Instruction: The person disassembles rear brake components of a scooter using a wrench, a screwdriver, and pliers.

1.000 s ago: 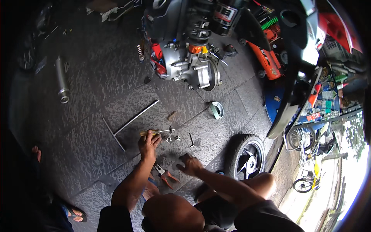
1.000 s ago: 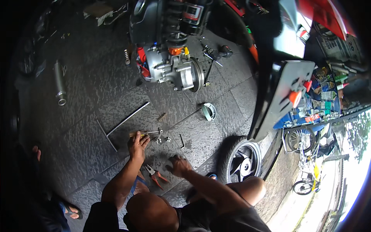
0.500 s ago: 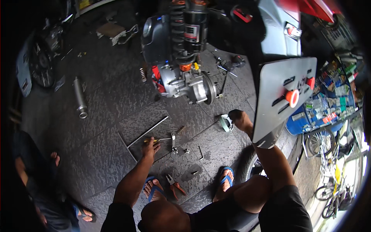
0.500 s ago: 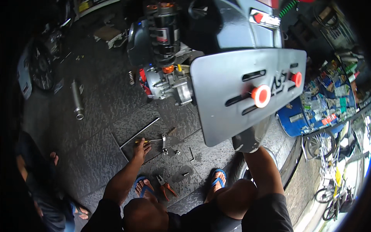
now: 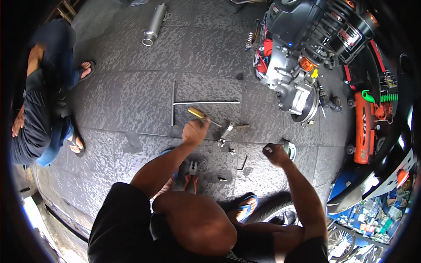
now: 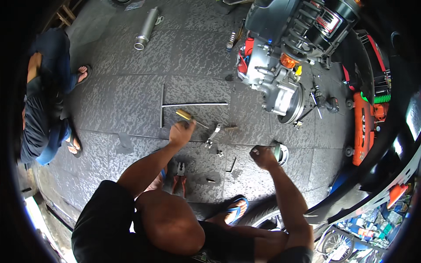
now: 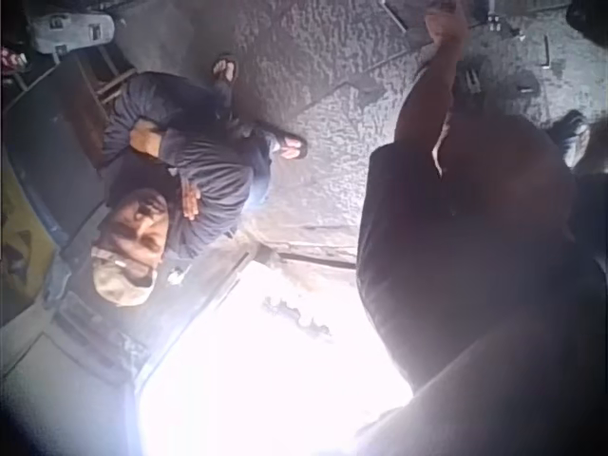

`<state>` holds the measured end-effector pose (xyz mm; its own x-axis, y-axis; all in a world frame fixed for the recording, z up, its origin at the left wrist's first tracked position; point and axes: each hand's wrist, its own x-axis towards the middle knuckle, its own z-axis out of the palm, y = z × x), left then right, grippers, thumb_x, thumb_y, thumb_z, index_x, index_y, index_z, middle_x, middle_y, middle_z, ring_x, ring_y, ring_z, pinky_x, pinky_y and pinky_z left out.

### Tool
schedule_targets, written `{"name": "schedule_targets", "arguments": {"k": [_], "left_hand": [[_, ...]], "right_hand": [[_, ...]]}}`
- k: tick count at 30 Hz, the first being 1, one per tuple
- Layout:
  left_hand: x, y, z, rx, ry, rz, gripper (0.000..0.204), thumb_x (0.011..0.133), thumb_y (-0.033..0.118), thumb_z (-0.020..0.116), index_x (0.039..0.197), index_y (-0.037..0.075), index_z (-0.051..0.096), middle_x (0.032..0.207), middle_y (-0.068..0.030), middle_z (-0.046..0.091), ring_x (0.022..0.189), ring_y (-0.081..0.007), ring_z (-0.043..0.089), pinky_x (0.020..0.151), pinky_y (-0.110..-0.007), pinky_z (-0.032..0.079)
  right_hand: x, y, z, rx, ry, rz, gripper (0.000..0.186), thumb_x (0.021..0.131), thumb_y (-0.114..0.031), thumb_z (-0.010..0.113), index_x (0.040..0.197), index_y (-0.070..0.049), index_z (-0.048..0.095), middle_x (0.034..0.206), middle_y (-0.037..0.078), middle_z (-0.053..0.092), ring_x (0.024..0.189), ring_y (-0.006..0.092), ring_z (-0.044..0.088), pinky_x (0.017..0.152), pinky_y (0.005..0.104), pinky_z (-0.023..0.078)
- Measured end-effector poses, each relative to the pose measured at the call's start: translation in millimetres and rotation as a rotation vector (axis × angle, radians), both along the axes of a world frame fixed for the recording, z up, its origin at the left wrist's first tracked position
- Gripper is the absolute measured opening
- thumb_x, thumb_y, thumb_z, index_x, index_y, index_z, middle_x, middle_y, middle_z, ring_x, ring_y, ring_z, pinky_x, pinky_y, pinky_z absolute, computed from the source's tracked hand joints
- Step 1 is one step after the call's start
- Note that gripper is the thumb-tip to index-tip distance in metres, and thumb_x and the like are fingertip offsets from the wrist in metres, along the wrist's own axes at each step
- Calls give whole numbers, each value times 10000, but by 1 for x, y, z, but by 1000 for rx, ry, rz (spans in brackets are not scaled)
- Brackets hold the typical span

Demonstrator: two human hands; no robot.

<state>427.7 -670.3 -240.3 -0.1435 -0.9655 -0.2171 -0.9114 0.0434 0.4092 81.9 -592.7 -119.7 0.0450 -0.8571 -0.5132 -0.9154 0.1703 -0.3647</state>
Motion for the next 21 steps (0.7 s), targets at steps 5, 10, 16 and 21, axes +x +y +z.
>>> {"name": "schedule_targets", "arguments": {"k": [5,10,16,21], "left_hand": [[-63,38,32,-107,290,-130,437,820,372,694,1080,48,561,902,-151,625,817,-367,667,698,-444,563],[-81,21,8,-63,217,-200,408,836,271,663,1088,0,491,1011,-199,586,862,-385,660,695,-455,572],[-103,20,37,-172,586,-327,240,872,122,606,1049,26,476,706,-139,614,572,-320,649,469,-440,536],[-126,5,138,-22,560,-795,343,813,143,630,1097,20,480,690,-145,619,570,-346,627,490,-455,518]], "right_hand": [[-70,10,-15,-196,-303,-488,291,901,-292,563,936,-26,678,720,108,667,589,190,629,579,320,500],[-76,-18,64,-609,-933,-848,434,956,-442,525,1028,-27,628,817,66,645,637,148,586,564,278,473],[-54,-30,91,-538,-880,-785,364,977,-362,544,1018,-7,611,827,65,641,633,132,581,574,274,478],[-68,-35,85,-478,-805,-693,393,976,-388,539,1014,-2,602,840,73,648,637,132,581,577,276,479]]}}
